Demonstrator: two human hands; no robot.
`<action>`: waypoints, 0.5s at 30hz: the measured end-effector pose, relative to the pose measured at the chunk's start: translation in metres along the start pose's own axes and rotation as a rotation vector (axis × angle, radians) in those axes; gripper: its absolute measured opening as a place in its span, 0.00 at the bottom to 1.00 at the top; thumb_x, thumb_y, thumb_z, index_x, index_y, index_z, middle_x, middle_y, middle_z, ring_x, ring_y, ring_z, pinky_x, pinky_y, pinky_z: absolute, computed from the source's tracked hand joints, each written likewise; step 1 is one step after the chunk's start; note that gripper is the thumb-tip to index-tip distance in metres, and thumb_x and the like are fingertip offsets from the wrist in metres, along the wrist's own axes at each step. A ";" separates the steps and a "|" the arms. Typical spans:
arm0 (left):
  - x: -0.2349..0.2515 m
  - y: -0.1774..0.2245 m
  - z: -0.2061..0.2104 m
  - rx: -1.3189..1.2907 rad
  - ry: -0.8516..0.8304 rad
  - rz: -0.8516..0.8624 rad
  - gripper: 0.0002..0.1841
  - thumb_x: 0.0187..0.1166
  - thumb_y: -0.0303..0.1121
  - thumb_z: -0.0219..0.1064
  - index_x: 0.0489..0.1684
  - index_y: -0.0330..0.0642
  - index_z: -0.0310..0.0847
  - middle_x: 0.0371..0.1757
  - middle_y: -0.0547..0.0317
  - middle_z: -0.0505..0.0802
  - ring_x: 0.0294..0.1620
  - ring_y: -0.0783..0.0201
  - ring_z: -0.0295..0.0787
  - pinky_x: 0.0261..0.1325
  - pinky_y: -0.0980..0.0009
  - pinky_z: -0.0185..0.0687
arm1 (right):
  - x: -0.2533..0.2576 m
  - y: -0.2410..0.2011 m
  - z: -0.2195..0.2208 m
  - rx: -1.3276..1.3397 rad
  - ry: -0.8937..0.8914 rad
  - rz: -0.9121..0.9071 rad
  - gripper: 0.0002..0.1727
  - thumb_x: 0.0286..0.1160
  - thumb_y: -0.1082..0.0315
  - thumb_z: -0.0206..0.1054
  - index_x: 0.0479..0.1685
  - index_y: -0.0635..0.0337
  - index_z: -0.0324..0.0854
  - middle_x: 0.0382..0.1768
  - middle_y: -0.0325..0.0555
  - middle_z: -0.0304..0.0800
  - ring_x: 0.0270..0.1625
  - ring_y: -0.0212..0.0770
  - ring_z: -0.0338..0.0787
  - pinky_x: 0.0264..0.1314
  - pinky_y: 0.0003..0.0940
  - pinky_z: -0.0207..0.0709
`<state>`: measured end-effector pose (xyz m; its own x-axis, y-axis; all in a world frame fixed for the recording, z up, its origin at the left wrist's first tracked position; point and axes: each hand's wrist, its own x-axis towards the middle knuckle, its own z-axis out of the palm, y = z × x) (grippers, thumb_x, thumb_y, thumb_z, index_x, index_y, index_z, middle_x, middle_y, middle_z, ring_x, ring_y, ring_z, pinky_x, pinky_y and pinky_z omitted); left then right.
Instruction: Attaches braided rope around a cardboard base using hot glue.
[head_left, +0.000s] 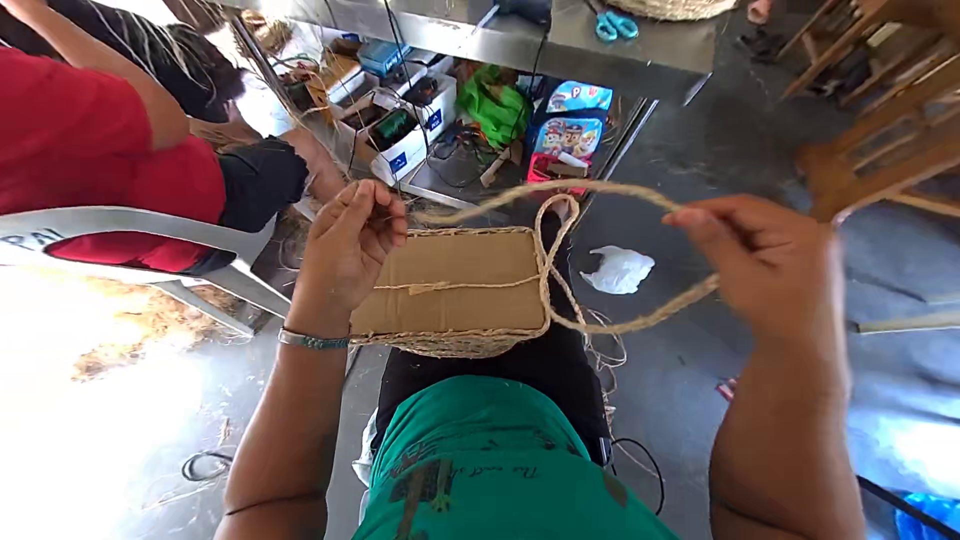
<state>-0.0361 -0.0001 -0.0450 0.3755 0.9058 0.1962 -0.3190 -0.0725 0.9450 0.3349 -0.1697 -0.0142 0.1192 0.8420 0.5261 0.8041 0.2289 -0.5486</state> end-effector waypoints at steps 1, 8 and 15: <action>0.004 -0.011 -0.005 -0.024 0.039 0.001 0.18 0.95 0.42 0.43 0.43 0.53 0.81 0.41 0.70 0.91 0.40 0.73 0.90 0.47 0.77 0.88 | -0.002 0.005 -0.015 -0.081 0.053 0.045 0.17 0.89 0.55 0.62 0.58 0.56 0.88 0.35 0.39 0.88 0.28 0.24 0.80 0.32 0.22 0.76; 0.018 -0.039 -0.006 0.894 0.012 0.220 0.24 0.94 0.44 0.44 0.81 0.45 0.74 0.83 0.49 0.76 0.81 0.51 0.74 0.80 0.46 0.71 | -0.014 0.009 -0.019 -0.161 0.424 0.145 0.17 0.91 0.56 0.59 0.62 0.58 0.84 0.31 0.43 0.84 0.22 0.28 0.75 0.26 0.25 0.73; 0.023 -0.026 0.108 0.235 -0.504 -0.047 0.33 0.93 0.58 0.35 0.88 0.50 0.64 0.75 0.61 0.86 0.71 0.61 0.85 0.72 0.58 0.80 | -0.024 -0.014 0.109 -0.041 0.259 -0.014 0.14 0.88 0.60 0.63 0.61 0.55 0.88 0.29 0.41 0.90 0.24 0.34 0.85 0.26 0.37 0.83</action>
<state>0.0748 -0.0226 -0.0363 0.7727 0.6027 0.1992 -0.1113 -0.1803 0.9773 0.2578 -0.1399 -0.0899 0.2492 0.6846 0.6850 0.8289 0.2149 -0.5164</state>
